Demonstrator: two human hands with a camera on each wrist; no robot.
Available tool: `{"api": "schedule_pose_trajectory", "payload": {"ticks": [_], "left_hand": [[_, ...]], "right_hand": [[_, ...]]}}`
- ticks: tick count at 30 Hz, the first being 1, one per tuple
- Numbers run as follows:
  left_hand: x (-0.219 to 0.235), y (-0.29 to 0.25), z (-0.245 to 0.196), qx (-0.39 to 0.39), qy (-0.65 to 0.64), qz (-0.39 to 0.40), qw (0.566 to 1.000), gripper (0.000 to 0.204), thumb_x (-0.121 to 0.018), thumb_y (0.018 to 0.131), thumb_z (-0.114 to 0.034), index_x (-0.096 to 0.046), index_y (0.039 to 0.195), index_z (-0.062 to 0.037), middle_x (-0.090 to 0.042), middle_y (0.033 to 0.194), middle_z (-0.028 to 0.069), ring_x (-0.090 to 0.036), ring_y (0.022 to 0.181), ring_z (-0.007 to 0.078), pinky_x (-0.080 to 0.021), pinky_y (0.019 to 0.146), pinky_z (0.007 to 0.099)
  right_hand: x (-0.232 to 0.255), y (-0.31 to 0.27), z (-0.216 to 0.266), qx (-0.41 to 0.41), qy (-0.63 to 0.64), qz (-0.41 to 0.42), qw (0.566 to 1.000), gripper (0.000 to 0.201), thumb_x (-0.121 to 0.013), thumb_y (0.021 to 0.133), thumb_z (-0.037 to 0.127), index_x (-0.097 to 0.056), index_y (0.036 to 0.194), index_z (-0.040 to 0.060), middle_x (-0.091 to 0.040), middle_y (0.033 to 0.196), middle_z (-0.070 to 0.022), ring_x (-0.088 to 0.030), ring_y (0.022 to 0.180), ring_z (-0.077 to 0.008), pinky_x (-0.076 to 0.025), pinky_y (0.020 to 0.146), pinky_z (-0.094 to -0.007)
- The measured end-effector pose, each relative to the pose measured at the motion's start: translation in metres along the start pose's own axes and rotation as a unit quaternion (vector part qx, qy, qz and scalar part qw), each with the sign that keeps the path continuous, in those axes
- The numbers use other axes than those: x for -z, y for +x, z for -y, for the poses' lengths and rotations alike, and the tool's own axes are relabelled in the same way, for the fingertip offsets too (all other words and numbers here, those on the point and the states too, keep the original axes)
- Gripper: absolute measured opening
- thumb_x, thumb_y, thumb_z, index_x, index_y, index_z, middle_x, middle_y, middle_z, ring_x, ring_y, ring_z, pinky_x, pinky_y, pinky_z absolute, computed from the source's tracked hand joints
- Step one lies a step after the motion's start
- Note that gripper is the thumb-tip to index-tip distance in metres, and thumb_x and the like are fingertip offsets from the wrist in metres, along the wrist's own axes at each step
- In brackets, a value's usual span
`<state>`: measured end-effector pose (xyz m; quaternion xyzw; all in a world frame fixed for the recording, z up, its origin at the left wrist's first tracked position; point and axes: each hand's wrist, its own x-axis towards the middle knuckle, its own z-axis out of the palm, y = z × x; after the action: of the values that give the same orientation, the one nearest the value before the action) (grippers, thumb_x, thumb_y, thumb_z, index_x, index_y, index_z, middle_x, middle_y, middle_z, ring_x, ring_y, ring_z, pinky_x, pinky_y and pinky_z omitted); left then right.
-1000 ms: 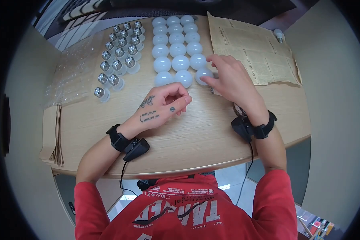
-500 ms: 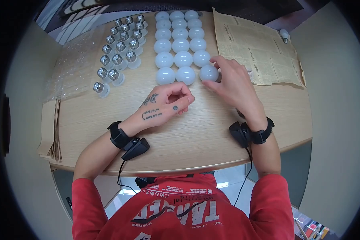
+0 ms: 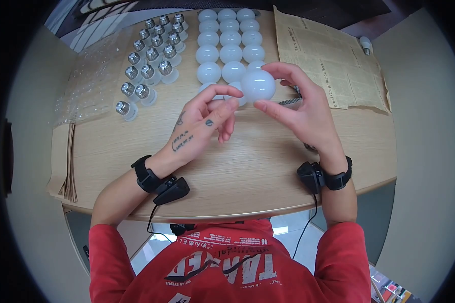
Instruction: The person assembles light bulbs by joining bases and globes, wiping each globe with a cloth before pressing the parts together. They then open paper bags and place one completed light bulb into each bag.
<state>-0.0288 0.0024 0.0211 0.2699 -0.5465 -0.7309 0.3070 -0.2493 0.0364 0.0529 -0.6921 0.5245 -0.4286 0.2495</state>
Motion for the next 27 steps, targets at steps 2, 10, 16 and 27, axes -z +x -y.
{"api": "schedule_pose_trajectory", "payload": {"ticks": [2,10,16,27], "left_hand": [[0.000,0.001,-0.003,-0.002,-0.022,-0.002,1.000,0.027,-0.057,0.101,-0.025,-0.059,0.116,-0.0025,-0.057,0.070,0.0000,-0.053,0.062,0.0064,-0.042,0.056,0.0215],[0.005,0.001,-0.001,-0.022,0.042,-0.015,0.999,0.024,-0.065,0.096,-0.026,-0.068,0.096,-0.0021,-0.056,0.069,-0.0027,-0.049,0.060,0.0038,-0.039,0.054,0.0209],[0.007,0.002,-0.001,-0.042,0.060,-0.040,0.997,0.022,-0.065,0.096,-0.024,-0.069,0.092,-0.0031,-0.055,0.067,-0.0035,-0.047,0.058,0.0031,-0.038,0.054,0.0203],[0.007,0.002,-0.001,-0.055,0.059,-0.065,0.995,0.020,-0.066,0.095,-0.023,-0.067,0.087,-0.0050,-0.054,0.065,-0.0038,-0.046,0.056,0.0029,-0.035,0.053,0.0199]], "right_hand": [[-0.003,-0.001,0.002,0.014,-0.003,0.030,0.999,0.053,-0.081,0.076,0.019,-0.060,0.123,0.0039,-0.066,0.117,-0.0075,-0.061,0.110,-0.0190,-0.045,0.096,-0.0341],[0.015,0.003,-0.003,0.011,-0.052,-0.040,0.998,0.044,-0.077,0.081,0.025,-0.062,0.116,0.0033,-0.067,0.100,-0.0057,-0.062,0.091,-0.0167,-0.046,0.082,-0.0292],[0.040,0.004,-0.009,-0.171,-0.301,-0.135,0.929,0.031,-0.077,0.082,0.029,-0.064,0.087,0.0021,-0.055,0.071,-0.0035,-0.051,0.066,-0.0128,-0.042,0.059,-0.0293],[0.038,-0.012,-0.006,-0.093,-0.325,0.119,0.934,0.033,-0.081,0.070,0.020,-0.057,0.077,-0.0010,-0.059,0.074,-0.0111,-0.056,0.065,-0.0272,-0.045,0.061,-0.0362]]}}
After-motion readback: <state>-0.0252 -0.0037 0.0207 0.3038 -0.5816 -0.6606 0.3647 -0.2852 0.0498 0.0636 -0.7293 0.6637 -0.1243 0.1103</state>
